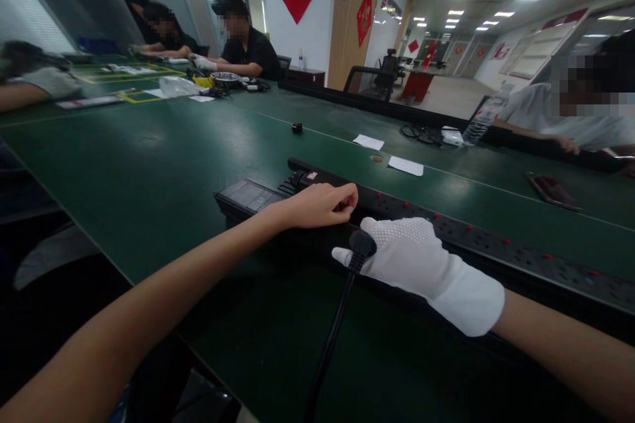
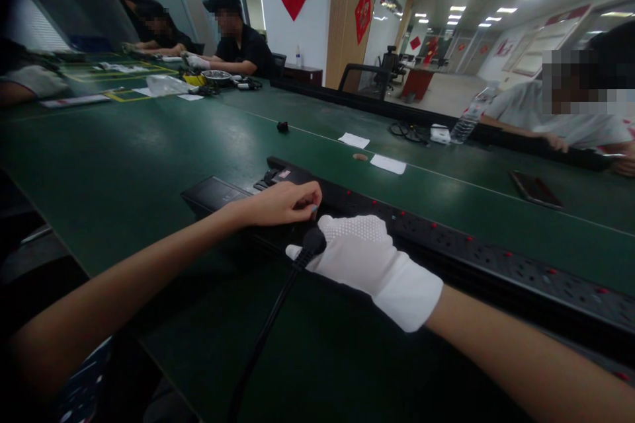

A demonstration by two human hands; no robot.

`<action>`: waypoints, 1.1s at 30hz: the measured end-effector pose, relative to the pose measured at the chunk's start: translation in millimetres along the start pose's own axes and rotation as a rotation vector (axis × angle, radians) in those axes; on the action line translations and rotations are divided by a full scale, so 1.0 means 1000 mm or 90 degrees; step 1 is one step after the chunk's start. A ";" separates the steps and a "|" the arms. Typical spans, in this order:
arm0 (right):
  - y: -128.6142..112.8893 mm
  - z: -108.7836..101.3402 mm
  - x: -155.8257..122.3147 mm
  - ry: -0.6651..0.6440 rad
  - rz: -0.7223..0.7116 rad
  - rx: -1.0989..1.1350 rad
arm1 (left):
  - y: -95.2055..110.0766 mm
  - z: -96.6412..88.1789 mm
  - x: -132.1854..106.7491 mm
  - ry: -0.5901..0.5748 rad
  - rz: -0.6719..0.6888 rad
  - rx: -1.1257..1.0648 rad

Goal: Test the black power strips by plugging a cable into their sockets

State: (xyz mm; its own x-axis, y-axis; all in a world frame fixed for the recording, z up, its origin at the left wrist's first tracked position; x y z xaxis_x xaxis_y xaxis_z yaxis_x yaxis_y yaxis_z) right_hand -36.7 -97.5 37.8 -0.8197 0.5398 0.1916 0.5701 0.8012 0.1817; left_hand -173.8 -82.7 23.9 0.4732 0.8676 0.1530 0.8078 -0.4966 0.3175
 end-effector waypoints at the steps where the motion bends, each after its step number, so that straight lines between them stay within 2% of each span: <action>1: 0.000 0.000 0.000 0.005 -0.001 -0.001 | 0.000 0.000 0.000 -0.002 0.000 0.000; 16: 0.001 0.002 -0.001 0.023 -0.006 0.001 | -0.001 0.003 0.000 -0.019 -0.006 0.007; 25: 0.000 0.001 -0.001 -0.008 0.005 -0.007 | -0.001 0.003 0.001 -0.027 -0.007 -0.004; 33: 0.002 0.001 -0.001 -0.007 0.006 0.013 | 0.004 0.000 0.000 -0.017 -0.029 0.064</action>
State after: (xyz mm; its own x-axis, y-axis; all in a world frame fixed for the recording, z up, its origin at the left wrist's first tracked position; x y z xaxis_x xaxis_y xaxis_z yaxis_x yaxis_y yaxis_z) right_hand -34.7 -96.7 36.6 -0.8149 0.5502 0.1824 0.5767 0.8012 0.1596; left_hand -170.9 -84.8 24.6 0.4430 0.8891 0.1149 0.8593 -0.4577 0.2282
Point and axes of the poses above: each hand's wrist, its own x-axis towards the middle knuckle, its own z-axis out of the palm, y = z × x, the point moved 4 cm from there along x, towards the middle knuckle, and after that the axes turned 2 degrees about -y, right-handed, at the moved point
